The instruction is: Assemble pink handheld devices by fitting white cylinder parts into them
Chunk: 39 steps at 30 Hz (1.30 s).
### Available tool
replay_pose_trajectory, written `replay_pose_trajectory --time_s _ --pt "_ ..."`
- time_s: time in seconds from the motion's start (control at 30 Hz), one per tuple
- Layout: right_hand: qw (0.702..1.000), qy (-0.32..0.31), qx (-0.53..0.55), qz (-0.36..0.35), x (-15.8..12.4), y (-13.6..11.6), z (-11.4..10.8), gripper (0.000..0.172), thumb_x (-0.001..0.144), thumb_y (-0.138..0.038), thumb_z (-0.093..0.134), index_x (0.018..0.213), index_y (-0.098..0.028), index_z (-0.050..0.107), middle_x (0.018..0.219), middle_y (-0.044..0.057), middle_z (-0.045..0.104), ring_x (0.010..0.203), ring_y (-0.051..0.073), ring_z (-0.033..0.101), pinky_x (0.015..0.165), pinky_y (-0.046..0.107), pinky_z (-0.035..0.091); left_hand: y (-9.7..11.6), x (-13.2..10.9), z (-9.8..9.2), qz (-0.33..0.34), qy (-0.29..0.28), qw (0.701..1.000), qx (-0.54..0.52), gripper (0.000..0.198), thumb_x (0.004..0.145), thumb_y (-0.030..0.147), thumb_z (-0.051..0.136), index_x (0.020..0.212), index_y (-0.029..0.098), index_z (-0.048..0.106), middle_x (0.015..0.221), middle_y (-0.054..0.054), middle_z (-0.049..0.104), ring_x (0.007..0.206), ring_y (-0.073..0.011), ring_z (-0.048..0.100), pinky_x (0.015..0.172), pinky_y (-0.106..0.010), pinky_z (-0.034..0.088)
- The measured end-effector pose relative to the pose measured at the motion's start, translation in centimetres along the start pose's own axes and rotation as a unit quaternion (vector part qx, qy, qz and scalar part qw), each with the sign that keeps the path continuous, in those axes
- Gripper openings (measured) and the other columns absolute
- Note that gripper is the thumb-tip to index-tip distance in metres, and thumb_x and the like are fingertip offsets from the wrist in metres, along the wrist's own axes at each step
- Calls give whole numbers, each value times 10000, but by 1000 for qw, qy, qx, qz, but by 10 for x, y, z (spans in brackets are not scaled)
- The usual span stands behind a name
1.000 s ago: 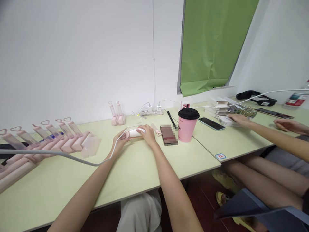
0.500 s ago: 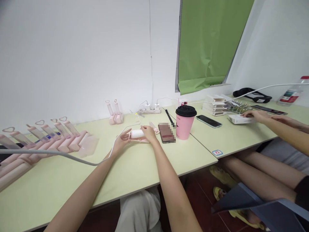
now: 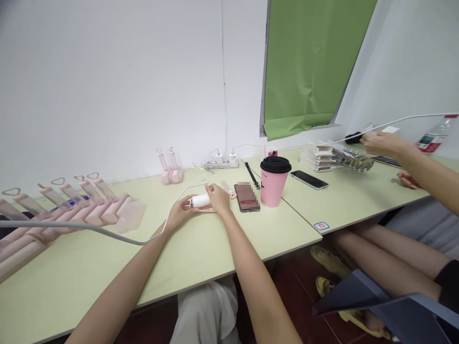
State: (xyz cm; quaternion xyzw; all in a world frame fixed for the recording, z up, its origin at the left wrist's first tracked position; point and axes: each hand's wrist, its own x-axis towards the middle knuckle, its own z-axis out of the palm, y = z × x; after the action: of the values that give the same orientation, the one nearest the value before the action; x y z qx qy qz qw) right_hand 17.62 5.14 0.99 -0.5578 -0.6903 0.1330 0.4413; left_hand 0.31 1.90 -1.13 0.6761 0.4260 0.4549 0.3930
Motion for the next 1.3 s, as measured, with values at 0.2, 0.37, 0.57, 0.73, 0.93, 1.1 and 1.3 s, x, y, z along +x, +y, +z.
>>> replay_pose_trajectory --time_s 0.2,0.37,0.57,0.73,0.93,1.1,1.3 --pt "979 62 193 -5 0 -3 12 359 848 -448 385 1021 -197 576 1035 57 633 939 168 575 794 260 422 0 2 -8 -20 79 992 -96 705 572 396 733 1184 134 502 990 -99 638 891 -214 610 776 -314 495" --pt "958 56 281 15 1 0 23 348 809 -386 469 1094 -199 541 1083 80 617 1012 190 561 803 283 451 0 0 -9 -45 92 988 -118 773 523 421 759 1191 137 491 1009 -107 638 881 -214 615 775 -335 507" --pt "963 34 265 34 3 5 23 325 809 -383 465 1057 -206 580 1073 58 628 983 187 570 819 279 439 -4 2 -7 -26 51 993 -101 668 579 421 724 1141 132 506 1001 -108 632 906 -222 603 793 -341 493" --pt "980 47 194 13 -1 -1 17 319 837 -377 413 1050 -215 588 1047 52 631 975 193 563 836 293 416 -3 0 -1 6 37 999 0 584 648 448 659 1103 133 470 1048 -119 591 979 -235 563 838 -376 454" --pt "983 19 175 -59 -13 -14 13 370 813 -335 465 1160 -220 413 1085 68 592 993 179 561 834 302 419 22 -9 5 155 104 931 314 664 590 398 717 1168 218 445 1230 -105 495 1182 -287 420 991 -459 291" --pt "972 -49 217 -76 -26 -25 20 286 794 -367 497 1022 -236 385 966 28 598 850 174 587 747 311 447 35 -9 9 129 74 929 339 717 659 307 629 1291 242 295 1158 -74 565 966 -228 582 780 -323 441" --pt "929 -100 355 -40 -19 -24 23 483 723 -336 601 1128 -240 355 1120 65 550 804 148 585 756 328 461 50 -15 6 36 95 924 368 575 677 376 597 1198 255 386 848 -9 644 730 -200 622 613 -266 420"
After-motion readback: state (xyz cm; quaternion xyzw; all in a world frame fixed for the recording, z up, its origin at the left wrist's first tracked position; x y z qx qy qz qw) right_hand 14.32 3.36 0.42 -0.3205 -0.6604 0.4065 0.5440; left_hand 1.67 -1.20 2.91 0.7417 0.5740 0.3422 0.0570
